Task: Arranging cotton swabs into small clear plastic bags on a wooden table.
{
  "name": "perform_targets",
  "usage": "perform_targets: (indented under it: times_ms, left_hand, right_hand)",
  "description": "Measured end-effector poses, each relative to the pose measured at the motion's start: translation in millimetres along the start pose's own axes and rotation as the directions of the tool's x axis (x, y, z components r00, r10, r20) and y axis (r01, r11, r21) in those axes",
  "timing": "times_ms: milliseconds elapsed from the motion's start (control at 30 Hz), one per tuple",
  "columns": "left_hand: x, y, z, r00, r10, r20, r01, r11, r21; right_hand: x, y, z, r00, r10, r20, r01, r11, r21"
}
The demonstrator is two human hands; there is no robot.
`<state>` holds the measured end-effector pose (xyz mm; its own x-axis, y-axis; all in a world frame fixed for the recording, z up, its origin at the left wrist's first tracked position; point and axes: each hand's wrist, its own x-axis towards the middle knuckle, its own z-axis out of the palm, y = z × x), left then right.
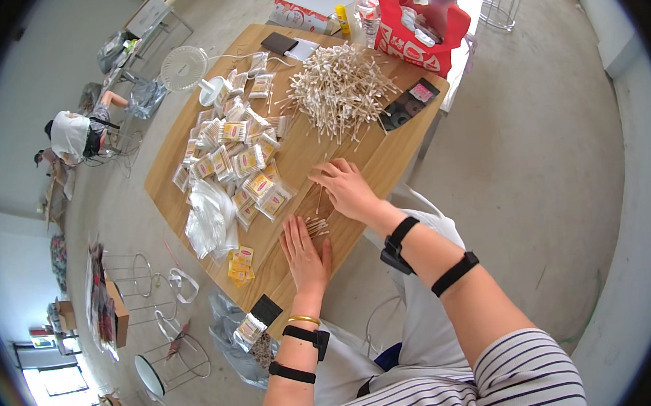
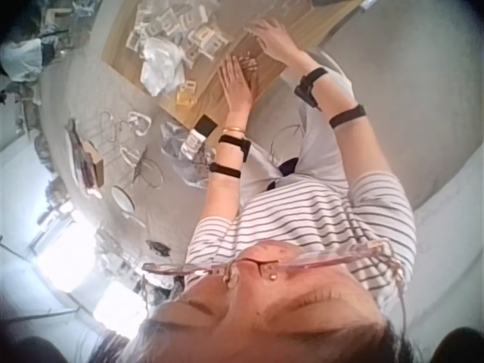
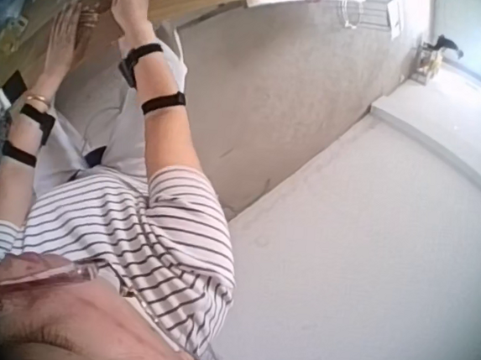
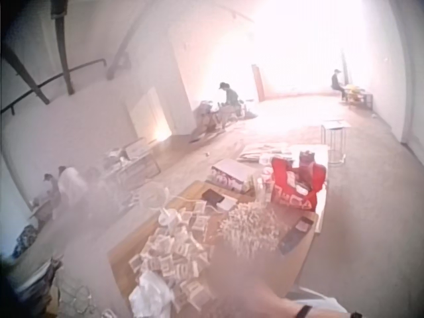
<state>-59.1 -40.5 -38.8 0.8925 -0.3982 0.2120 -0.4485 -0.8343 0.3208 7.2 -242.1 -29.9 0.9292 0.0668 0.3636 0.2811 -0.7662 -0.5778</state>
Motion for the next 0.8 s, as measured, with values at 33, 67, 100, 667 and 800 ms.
perform_targets:
  times_ms: [33, 67, 100, 667, 800]
  left_hand:
    - [-0.1, 0.9, 1.3, 1.0, 0.004, 0.001, -0.004, 1.0, -0.003]
    - [-0.7, 2.2, 2.5, 0.999, -0.007, 0.05, 0.003, 0.998, 0.067]
    - [-2.1, 2.1, 1.3, 0.995, -0.027, 0.098, 0.013, 0.99, 0.143]
    - [-13.8, 0.2, -11.7, 0.999, -0.014, 0.043, 0.015, 1.0, -0.018]
    - [-6.0, -3.7, -15.1, 0.999, -0.002, 0.035, 0.005, 0.996, -0.088]
  right_hand:
    - [4.9, 5.9, -3.2, 0.998, -0.054, 0.017, 0.055, 0.998, -0.036]
    - [8.0, 10.8, -6.6, 0.995, -0.102, -0.007, 0.102, 0.994, -0.042]
    - [12.9, 13.2, -10.0, 0.995, -0.104, -0.007, 0.104, 0.994, -0.039]
    - [-8.3, -26.5, 16.2, 0.985, -0.159, 0.063, 0.148, 0.977, 0.152]
    - [-5.9, -4.6, 0.1, 0.99, -0.139, 0.026, 0.134, 0.98, 0.146]
